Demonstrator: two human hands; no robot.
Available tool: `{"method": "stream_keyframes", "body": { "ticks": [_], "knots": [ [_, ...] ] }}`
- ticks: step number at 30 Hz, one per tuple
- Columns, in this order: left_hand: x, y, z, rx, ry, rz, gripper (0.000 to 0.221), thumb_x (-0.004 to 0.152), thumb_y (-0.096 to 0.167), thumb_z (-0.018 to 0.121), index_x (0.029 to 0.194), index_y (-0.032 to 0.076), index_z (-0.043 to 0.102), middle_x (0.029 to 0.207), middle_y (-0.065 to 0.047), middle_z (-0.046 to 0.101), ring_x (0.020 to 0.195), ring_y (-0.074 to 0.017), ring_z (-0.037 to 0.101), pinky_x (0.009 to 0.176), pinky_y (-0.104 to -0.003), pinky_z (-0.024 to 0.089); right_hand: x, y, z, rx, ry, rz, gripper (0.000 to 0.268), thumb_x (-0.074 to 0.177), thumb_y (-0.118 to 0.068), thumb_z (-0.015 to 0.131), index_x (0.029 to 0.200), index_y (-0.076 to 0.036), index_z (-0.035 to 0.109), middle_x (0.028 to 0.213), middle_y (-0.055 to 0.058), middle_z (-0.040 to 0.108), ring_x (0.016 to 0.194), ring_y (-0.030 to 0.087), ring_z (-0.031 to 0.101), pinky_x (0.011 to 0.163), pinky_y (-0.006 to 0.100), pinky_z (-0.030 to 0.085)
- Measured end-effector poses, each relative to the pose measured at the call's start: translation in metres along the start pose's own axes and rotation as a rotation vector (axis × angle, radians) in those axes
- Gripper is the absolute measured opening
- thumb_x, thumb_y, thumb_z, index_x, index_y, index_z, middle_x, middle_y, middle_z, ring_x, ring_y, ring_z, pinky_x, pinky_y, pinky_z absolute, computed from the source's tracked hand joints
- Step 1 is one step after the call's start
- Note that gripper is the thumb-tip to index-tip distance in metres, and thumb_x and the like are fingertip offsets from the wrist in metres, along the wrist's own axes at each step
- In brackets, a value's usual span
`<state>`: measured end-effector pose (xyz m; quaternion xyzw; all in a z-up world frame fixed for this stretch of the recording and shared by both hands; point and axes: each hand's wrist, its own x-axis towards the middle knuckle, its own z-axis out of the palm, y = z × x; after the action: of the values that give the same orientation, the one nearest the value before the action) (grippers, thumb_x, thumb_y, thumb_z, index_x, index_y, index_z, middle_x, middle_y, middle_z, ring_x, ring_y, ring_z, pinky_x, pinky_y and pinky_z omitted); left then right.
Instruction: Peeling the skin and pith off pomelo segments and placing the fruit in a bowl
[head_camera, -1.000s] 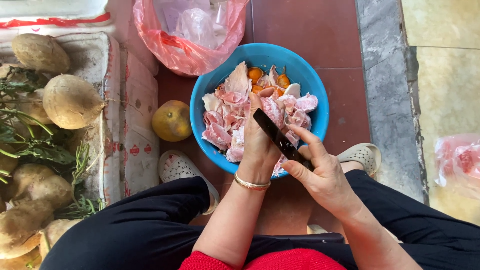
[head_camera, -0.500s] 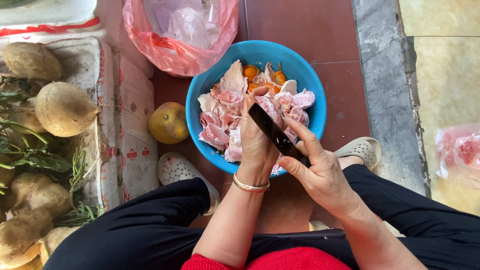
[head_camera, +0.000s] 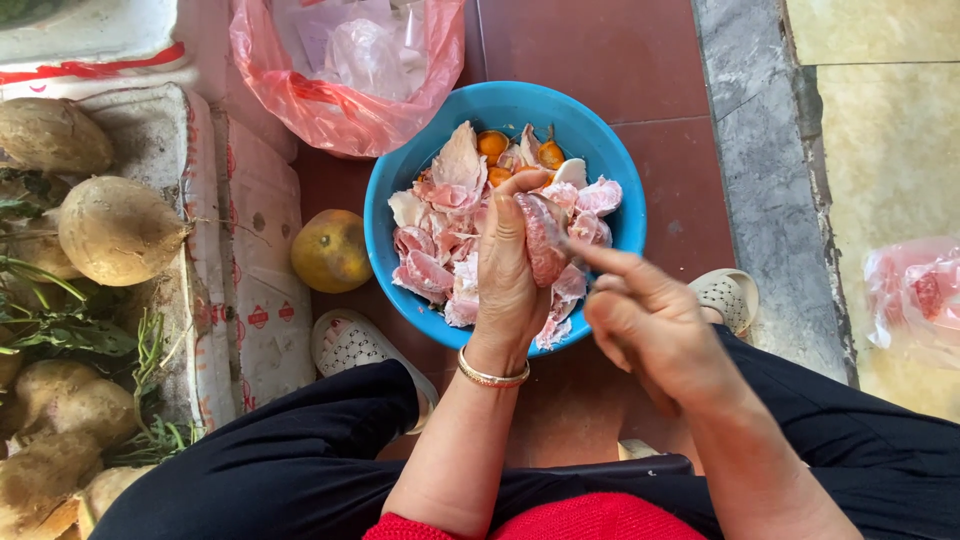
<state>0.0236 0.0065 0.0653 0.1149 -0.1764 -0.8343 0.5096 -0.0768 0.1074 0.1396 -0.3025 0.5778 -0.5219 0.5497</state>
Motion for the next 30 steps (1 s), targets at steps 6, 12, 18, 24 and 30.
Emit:
{"method": "stream_keyframes", "body": {
  "ticks": [6,12,18,24,30],
  "knots": [
    [0.002,0.001,-0.002,-0.074,-0.020,-0.005,0.046,0.109,0.043,0.049,0.135,0.005,0.052,0.078,-0.002,0.049,0.067,-0.0085,0.042,0.060,-0.022,0.036,-0.005,-0.005,-0.014,-0.068,-0.059,0.003,0.039,0.100,-0.014,0.055,0.137,0.000,0.057,0.067,0.006,0.058,0.047,0.009,0.045,0.043,0.017,0.032],
    [0.000,0.000,0.002,-0.038,-0.024,0.047,0.049,0.108,0.043,0.052,0.139,0.004,0.047,0.077,-0.002,0.050,0.065,-0.0076,0.045,0.060,-0.021,0.038,-0.009,0.006,0.005,-0.227,-0.107,-0.091,0.081,0.091,-0.007,0.068,0.163,-0.017,0.031,0.073,0.002,0.062,0.052,0.007,0.045,0.046,0.018,0.032],
    [-0.001,0.000,0.001,0.022,-0.042,0.094,0.050,0.107,0.041,0.058,0.140,0.005,0.046,0.086,-0.002,0.054,0.078,-0.0082,0.050,0.067,-0.020,0.042,-0.007,0.002,0.007,-0.337,-0.079,-0.053,0.073,0.092,-0.012,0.068,0.159,-0.017,0.041,0.068,0.000,0.059,0.050,0.007,0.043,0.045,0.020,0.033],
    [-0.005,-0.004,0.002,0.137,0.020,0.123,0.050,0.106,0.043,0.059,0.140,0.008,0.049,0.093,-0.005,0.057,0.089,-0.0106,0.055,0.081,-0.023,0.046,-0.006,0.003,0.012,-0.419,-0.044,-0.118,0.067,0.092,-0.012,0.068,0.156,-0.013,0.046,0.093,0.002,0.075,0.061,0.007,0.048,0.055,0.020,0.039],
    [-0.009,-0.002,0.008,0.358,0.061,0.171,0.051,0.108,0.048,0.051,0.138,0.007,0.051,0.095,-0.006,0.059,0.092,-0.0129,0.056,0.082,-0.025,0.046,-0.004,0.001,0.016,-0.487,-0.019,-0.238,0.059,0.092,-0.013,0.068,0.148,-0.011,0.050,0.127,0.010,0.077,0.094,0.011,0.071,0.081,0.024,0.055]
  ]
}}
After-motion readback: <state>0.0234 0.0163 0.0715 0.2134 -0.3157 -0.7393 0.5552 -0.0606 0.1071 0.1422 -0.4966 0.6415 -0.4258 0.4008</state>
